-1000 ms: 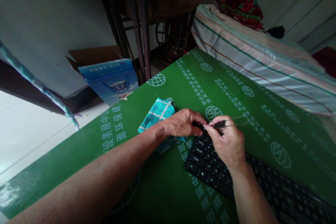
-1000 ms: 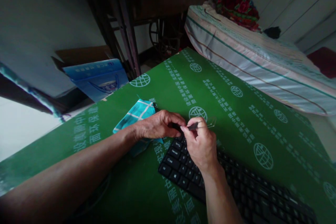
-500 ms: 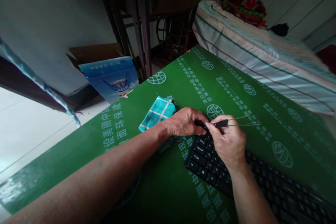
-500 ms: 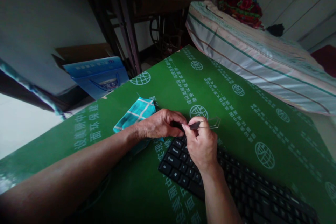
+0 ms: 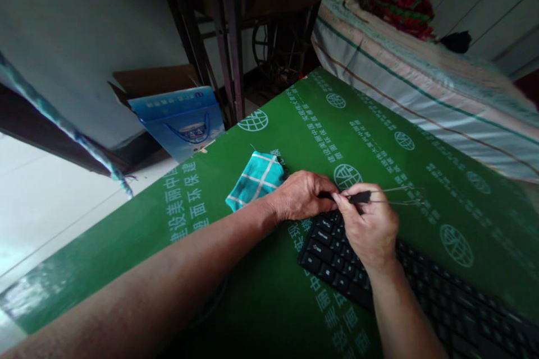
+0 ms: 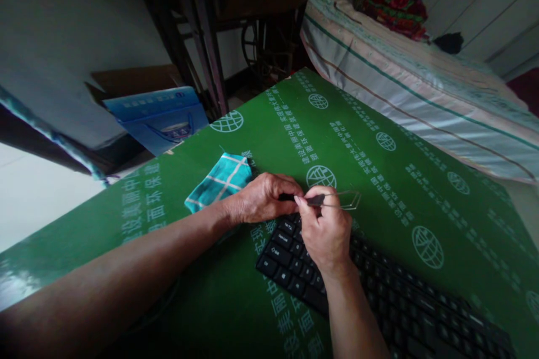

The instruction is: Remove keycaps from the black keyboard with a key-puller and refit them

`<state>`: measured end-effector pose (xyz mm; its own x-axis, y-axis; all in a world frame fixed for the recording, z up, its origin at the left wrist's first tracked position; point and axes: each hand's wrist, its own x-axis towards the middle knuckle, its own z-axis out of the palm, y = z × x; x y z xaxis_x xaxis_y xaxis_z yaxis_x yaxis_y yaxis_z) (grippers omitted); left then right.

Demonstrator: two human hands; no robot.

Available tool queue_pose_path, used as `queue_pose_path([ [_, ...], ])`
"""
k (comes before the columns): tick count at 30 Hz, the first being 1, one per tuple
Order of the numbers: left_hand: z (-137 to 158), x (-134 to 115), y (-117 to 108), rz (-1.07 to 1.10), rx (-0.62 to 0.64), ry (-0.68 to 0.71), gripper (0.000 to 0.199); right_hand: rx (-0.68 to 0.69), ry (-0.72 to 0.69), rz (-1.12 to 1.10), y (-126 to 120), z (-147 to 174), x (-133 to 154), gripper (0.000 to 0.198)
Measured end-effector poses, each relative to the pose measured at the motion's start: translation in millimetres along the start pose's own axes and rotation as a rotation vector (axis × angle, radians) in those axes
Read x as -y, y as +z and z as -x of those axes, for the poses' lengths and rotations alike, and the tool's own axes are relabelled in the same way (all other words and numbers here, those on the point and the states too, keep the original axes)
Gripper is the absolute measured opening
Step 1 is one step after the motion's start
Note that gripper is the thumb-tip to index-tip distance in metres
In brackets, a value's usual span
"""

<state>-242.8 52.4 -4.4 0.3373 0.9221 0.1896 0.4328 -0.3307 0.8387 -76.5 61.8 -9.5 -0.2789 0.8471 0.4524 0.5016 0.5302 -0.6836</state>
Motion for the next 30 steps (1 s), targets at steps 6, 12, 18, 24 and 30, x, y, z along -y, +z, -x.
queue_pose_path([
  [6, 2.3, 1.1, 2.9, -0.172, 0.005, 0.073, 0.015, -0.014, -0.001, -0.004, 0.0, 0.6, -0.4, 0.016],
  [12, 3.2, 1.0, 6.4, -0.285, -0.002, 0.110, 0.018, -0.046, 0.007, -0.041, -0.7, 0.4, -1.9, 0.017],
  [18, 3.3, -0.1, 6.1, -0.295, -0.014, 0.134, 0.020, -0.087, 0.017, -0.134, 0.0, -1.8, -3.9, 0.018],
  [24, 5.0, 1.1, 0.4, -0.031, -0.023, 0.046, 0.018, -0.134, 0.065, -0.292, 1.3, -3.8, -2.5, 0.020],
  [30, 4.4, 9.1, -2.5, 0.308, -0.053, -0.146, 0.019, -0.138, 0.052, -0.317, 2.3, -3.1, -3.0, 0.019],
])
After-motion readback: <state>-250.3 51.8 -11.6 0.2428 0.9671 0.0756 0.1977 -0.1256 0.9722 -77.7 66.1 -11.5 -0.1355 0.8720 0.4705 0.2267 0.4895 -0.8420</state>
